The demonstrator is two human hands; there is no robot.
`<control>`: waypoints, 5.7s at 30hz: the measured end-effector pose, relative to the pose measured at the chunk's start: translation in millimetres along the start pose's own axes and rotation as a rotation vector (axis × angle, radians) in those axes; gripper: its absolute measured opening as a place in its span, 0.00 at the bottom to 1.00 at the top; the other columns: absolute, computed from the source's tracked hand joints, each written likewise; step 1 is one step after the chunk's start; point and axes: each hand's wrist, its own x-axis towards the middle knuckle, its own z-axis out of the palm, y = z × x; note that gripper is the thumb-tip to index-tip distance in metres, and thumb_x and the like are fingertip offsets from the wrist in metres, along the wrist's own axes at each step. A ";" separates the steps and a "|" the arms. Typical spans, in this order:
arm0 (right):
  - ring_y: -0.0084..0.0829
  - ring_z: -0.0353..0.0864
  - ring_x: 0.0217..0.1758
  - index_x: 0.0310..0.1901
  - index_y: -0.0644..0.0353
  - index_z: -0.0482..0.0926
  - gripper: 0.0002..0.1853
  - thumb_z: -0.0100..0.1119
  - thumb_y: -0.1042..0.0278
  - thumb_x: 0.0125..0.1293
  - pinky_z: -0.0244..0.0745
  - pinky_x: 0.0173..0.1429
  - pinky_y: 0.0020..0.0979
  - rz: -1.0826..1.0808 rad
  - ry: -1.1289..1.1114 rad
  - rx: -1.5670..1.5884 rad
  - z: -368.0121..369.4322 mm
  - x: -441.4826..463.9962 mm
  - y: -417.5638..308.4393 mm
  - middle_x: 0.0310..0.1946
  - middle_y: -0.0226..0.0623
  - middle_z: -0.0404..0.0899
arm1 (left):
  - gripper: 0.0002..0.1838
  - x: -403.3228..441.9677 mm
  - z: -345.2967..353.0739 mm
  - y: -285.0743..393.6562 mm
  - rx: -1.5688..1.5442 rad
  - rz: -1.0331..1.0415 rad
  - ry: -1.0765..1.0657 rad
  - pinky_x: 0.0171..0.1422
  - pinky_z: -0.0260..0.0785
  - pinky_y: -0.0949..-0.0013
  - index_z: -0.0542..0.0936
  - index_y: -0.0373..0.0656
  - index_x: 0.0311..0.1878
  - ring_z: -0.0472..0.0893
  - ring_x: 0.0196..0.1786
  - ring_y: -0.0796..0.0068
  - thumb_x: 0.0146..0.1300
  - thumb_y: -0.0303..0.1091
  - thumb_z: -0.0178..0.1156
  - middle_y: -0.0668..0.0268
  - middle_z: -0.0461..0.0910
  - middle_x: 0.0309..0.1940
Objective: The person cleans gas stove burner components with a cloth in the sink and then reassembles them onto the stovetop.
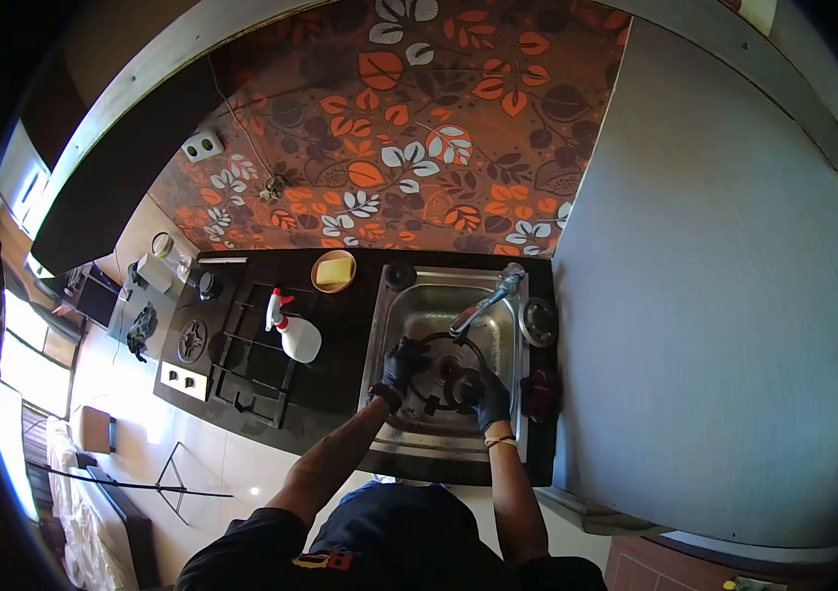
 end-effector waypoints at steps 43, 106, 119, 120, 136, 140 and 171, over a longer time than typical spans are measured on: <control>0.24 0.80 0.41 0.49 0.58 0.78 0.13 0.60 0.68 0.64 0.77 0.43 0.28 -0.063 -0.260 -0.293 23.1 108.5 -22.1 0.39 0.29 0.79 | 0.17 44.6 -82.1 -24.4 -0.165 -0.443 -0.372 0.45 0.77 0.58 0.74 0.43 0.59 0.83 0.44 0.67 0.67 0.33 0.54 0.64 0.82 0.47; 0.26 0.79 0.25 0.39 0.60 0.81 0.10 0.55 0.62 0.68 0.73 0.29 0.29 0.291 -0.235 -0.797 20.7 28.5 81.3 0.27 0.33 0.82 | 0.34 -71.3 17.2 136.0 0.609 -0.375 0.043 0.40 0.75 0.61 0.71 0.37 0.53 0.84 0.38 0.60 0.52 0.52 0.70 0.55 0.82 0.33; 0.28 0.80 0.27 0.40 0.59 0.81 0.10 0.54 0.63 0.68 0.75 0.31 0.31 0.343 -0.071 -0.359 3.3 24.9 85.8 0.31 0.35 0.82 | 0.34 -78.3 13.7 141.2 0.501 -0.445 0.036 0.42 0.75 0.60 0.72 0.36 0.43 0.85 0.38 0.57 0.49 0.58 0.70 0.54 0.82 0.32; 0.28 0.80 0.28 0.40 0.59 0.81 0.10 0.54 0.63 0.68 0.75 0.31 0.31 0.342 -0.074 -0.344 4.3 26.4 84.6 0.31 0.35 0.82 | 0.34 -73.2 12.1 145.1 0.451 -0.412 0.039 0.42 0.75 0.60 0.72 0.37 0.43 0.85 0.38 0.58 0.49 0.59 0.70 0.55 0.82 0.32; 0.26 0.81 0.31 0.42 0.60 0.81 0.11 0.55 0.62 0.68 0.78 0.34 0.32 0.262 -0.095 -0.454 8.3 21.9 87.1 0.31 0.32 0.82 | 0.20 -85.5 -33.7 115.1 0.112 -0.435 -0.048 0.37 0.77 0.73 0.74 0.35 0.48 0.83 0.36 0.76 0.58 0.37 0.67 0.58 0.81 0.36; 0.24 0.81 0.29 0.42 0.62 0.81 0.11 0.57 0.63 0.67 0.77 0.35 0.27 0.145 -0.114 -0.525 33.9 -5.1 57.8 0.29 0.30 0.81 | 0.22 -102.1 -76.4 130.4 0.031 -0.421 -0.092 0.41 0.76 0.67 0.75 0.36 0.52 0.84 0.41 0.73 0.59 0.39 0.65 0.61 0.83 0.37; 0.24 0.81 0.31 0.44 0.62 0.77 0.14 0.57 0.58 0.68 0.74 0.38 0.26 -0.040 -0.330 -1.375 370.6 -69.3 306.8 0.25 0.33 0.80 | 0.19 -203.5 -541.2 80.3 -0.272 -0.450 -0.108 0.47 0.75 0.71 0.76 0.36 0.57 0.81 0.42 0.77 0.64 0.33 0.62 0.59 0.83 0.42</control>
